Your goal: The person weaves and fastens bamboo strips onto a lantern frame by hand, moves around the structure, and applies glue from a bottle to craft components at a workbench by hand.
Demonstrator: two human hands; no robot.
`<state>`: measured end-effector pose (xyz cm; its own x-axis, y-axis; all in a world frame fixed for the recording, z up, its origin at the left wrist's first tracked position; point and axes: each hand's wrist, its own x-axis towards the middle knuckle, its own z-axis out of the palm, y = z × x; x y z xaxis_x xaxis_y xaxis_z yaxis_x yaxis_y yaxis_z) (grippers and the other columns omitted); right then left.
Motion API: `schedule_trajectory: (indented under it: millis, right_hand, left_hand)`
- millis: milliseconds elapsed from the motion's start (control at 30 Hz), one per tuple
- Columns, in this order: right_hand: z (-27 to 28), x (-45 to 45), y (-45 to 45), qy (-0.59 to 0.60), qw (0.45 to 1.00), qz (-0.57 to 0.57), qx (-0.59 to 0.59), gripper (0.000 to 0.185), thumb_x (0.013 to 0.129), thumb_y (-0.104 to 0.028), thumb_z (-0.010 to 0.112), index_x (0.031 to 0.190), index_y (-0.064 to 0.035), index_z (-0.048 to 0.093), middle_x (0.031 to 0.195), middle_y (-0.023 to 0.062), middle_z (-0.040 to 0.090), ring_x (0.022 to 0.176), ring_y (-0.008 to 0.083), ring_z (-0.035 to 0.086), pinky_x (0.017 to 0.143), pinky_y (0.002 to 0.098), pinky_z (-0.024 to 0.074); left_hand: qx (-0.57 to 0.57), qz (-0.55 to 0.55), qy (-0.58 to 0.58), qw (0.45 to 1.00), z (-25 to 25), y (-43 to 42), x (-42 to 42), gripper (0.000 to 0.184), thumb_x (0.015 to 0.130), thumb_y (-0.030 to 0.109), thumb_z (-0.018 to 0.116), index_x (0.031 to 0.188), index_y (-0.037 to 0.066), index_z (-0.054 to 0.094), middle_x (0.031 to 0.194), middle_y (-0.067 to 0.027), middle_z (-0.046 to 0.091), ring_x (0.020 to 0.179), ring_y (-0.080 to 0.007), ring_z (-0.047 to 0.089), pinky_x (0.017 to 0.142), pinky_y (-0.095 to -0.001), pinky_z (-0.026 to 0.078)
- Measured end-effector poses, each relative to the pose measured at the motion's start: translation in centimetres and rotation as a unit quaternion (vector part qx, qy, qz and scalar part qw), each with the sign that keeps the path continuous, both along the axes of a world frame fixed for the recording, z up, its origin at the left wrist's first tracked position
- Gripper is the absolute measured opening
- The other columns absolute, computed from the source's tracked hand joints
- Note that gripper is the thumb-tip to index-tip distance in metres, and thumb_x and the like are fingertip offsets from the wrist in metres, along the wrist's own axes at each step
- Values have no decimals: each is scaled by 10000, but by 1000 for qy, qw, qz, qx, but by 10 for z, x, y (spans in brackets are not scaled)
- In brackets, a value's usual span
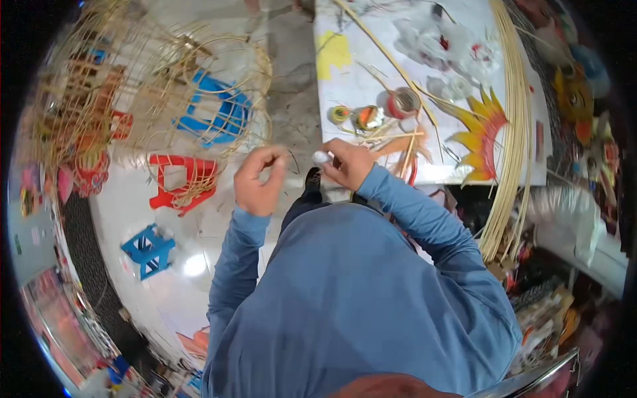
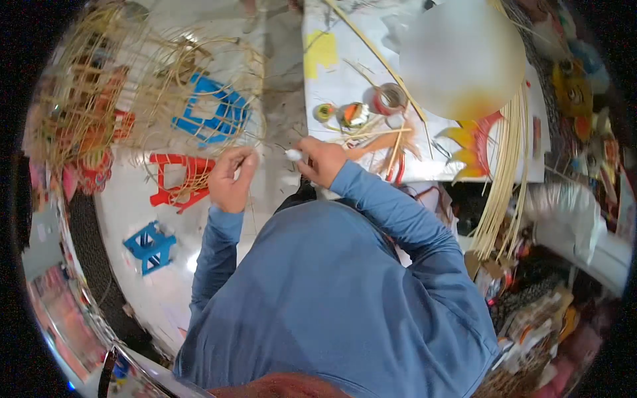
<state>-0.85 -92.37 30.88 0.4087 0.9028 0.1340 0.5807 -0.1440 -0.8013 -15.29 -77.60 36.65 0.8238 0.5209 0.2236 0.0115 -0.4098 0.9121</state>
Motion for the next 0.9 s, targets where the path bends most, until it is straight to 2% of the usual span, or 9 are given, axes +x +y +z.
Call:
schedule_trajectory:
  millis: [33,67,167,300,467,567,733,833,900]
  right_hand:
    - [-9,-7,-7,44,999,-9,-19,243,722,-69,598,954,-35,532,732,109,564,539,197,568,510,283,449]
    - [-19,-10,-16,48,999,-14,-21,243,722,-69,598,954,-35,532,732,109,564,539,197,568,510,283,449]
    - [-45,-16,-39,99,987,-122,14,246,723,-83,599,958,-37,541,666,102,549,518,185,554,496,281,436]
    - [-44,-15,-43,109,985,-135,2,260,719,-63,595,970,-28,541,707,109,553,556,174,556,512,282,436]
    - [-23,-10,-33,154,988,-16,2,277,698,-94,606,963,-35,550,793,139,560,661,242,563,582,314,454]
    - [-20,-11,-27,61,995,10,79,343,677,3,585,1015,-11,528,830,133,560,633,207,558,562,286,449]
    - [-13,-14,-22,63,993,2,100,365,660,13,582,1020,-13,525,844,133,563,640,224,559,568,293,453]
    - [-18,-11,-21,49,993,8,109,290,688,-8,559,977,2,532,824,132,542,630,241,550,559,300,456]
    - [-18,-11,-21,50,993,10,102,301,682,-4,567,981,-3,530,830,133,550,641,239,554,572,300,455]
  left_hand:
    - [-65,65,4,996,-8,-2,-3,265,773,25,559,1033,0,516,944,-77,565,816,-112,551,708,-244,447]
    - [-67,60,8,996,-20,-2,-7,265,773,25,559,1033,0,516,944,-77,565,816,-112,551,708,-244,447]
    - [-96,-3,134,986,-56,-3,-26,377,785,38,557,1145,7,451,1043,-95,540,892,-126,549,746,-253,451]
    - [-108,-58,175,977,-56,-30,-9,367,801,77,553,1151,23,457,1061,-89,536,906,-143,546,751,-271,456]
    - [-116,-107,202,967,-43,-51,27,366,811,116,549,1160,46,467,1069,-97,536,916,-178,553,745,-279,459]
    - [3,-105,149,983,-32,-51,25,358,807,144,551,1151,66,489,1070,-115,532,908,-224,559,742,-286,459]
    - [94,-80,120,985,-25,-52,20,354,795,154,559,1139,86,507,1059,-128,531,903,-261,553,740,-303,458]
    - [174,-57,119,976,-25,-53,22,371,798,202,560,1157,138,494,1043,-86,538,876,-252,560,712,-315,477]
    - [168,-56,124,976,-25,-53,22,366,799,203,557,1154,138,496,1045,-87,536,880,-254,558,715,-319,475]
